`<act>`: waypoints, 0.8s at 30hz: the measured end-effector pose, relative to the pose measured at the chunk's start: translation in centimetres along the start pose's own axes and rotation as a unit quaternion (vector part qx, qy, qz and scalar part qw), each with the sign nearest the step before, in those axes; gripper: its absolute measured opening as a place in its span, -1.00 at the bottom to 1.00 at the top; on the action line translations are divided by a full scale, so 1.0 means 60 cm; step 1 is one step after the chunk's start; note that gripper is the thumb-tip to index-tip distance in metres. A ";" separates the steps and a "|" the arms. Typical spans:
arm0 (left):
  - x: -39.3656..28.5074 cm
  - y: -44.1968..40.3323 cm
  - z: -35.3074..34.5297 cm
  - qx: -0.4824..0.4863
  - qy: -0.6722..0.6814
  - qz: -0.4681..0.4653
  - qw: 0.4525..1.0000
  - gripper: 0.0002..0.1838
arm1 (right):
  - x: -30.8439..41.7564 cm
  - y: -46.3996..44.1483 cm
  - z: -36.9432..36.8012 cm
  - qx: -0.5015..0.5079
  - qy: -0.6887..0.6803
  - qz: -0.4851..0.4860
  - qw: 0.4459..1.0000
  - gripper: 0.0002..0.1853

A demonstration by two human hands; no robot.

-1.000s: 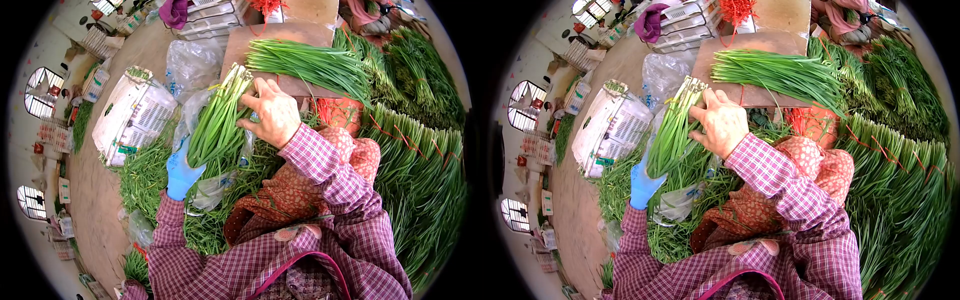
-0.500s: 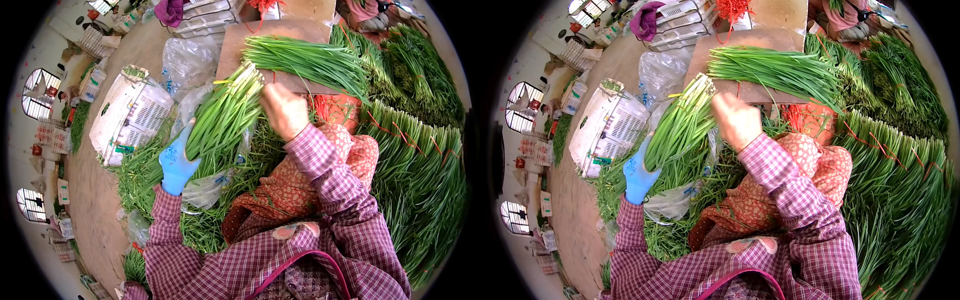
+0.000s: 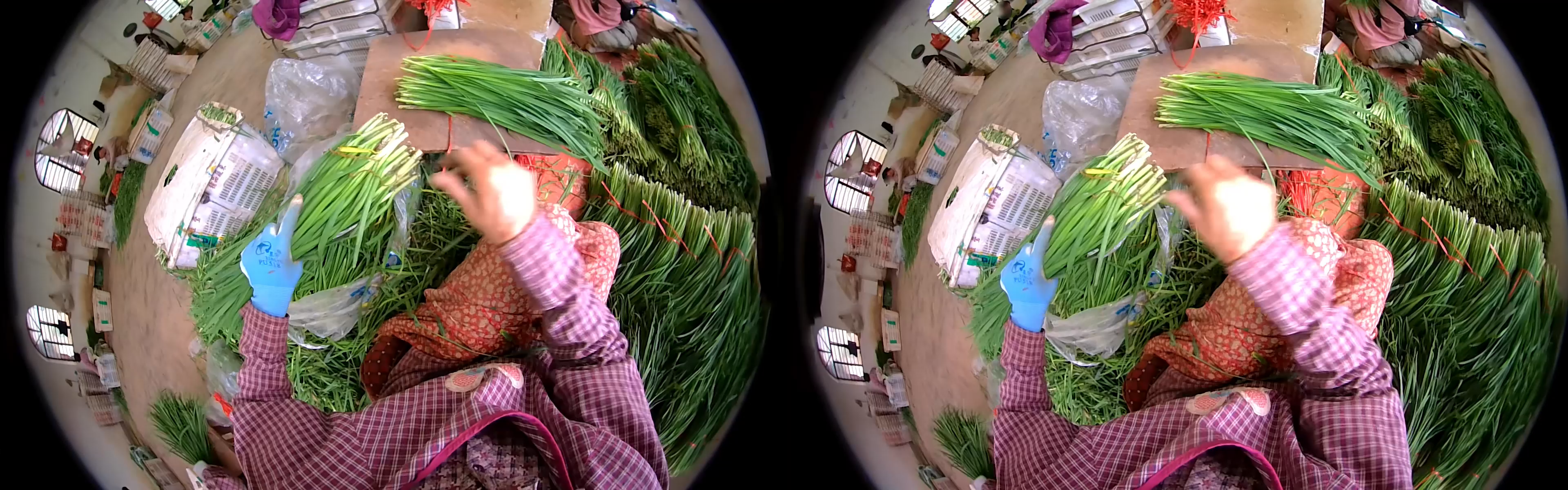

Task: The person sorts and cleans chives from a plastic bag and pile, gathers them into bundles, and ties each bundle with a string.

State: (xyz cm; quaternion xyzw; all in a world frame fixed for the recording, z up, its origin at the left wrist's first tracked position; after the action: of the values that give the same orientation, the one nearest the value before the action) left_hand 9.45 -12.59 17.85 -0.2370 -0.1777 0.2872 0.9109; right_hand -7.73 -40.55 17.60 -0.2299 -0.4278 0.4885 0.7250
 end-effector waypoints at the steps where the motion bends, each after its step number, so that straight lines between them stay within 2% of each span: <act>1: -0.007 -0.006 0.003 0.003 -0.003 -0.008 1.000 0.09 | 0.031 -0.005 -0.012 0.001 -0.024 -0.005 1.000 -0.52; 3: -0.020 -0.014 0.009 0.007 -0.005 -0.016 1.000 0.10 | 0.067 -0.010 -0.031 0.090 0.043 -0.025 0.995 -0.35; 5: -0.030 -0.022 0.018 -0.016 0.018 -0.042 0.999 0.10 | 0.067 -0.003 -0.061 0.139 0.049 -0.058 0.987 -0.26; 7: -0.039 -0.026 0.026 0.001 -0.015 -0.045 0.999 0.11 | 0.063 0.007 -0.078 0.152 0.074 -0.066 0.983 -0.32; 9: -0.041 -0.026 0.025 0.018 -0.047 -0.050 0.997 0.12 | 0.050 0.017 -0.091 0.152 -0.037 -0.120 0.980 -0.40; 10: -0.040 -0.026 0.021 0.021 -0.050 -0.051 0.997 0.12 | 0.046 0.016 -0.088 0.177 -0.061 -0.153 0.970 -0.53; 13: -0.034 -0.021 0.010 0.017 -0.052 -0.057 0.997 0.13 | 0.035 0.020 -0.088 0.158 -0.116 -0.165 0.967 -0.60; 15: -0.033 -0.017 0.008 0.015 -0.050 -0.059 0.997 0.13 | 0.030 0.025 -0.085 0.164 -0.110 -0.158 0.967 -0.65; 17: -0.033 -0.019 0.009 0.013 -0.030 -0.057 0.998 0.11 | 0.020 0.031 -0.084 0.127 -0.106 -0.129 0.978 -0.66; 19: -0.026 -0.015 0.008 0.024 -0.028 -0.055 0.998 0.10 | 0.000 0.033 -0.087 0.177 -0.072 -0.159 0.969 -0.71; 23: -0.003 0.001 0.007 0.050 -0.051 -0.062 0.996 0.10 | -0.086 0.059 -0.060 0.154 0.074 -0.081 0.982 -0.80; 24: 0.002 0.005 0.011 0.051 -0.052 -0.059 0.996 0.10 | -0.120 0.068 -0.054 0.151 0.119 -0.091 0.977 -0.80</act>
State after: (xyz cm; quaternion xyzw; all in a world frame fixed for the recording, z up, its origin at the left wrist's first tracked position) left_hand 9.11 -12.06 18.26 -0.1643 -0.2236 0.2540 0.9266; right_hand -8.22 -45.08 9.96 -0.1345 -0.2791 0.4485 0.8384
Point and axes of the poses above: each hand's wrist, its own y-axis away from the middle knuckle, its own z-axis out of the back of the hand, x = y × z, the point moved 1 cm from there along -y, towards the middle knuckle, and after that the axes turned 12 degrees about -x, right-handed, at the moved point
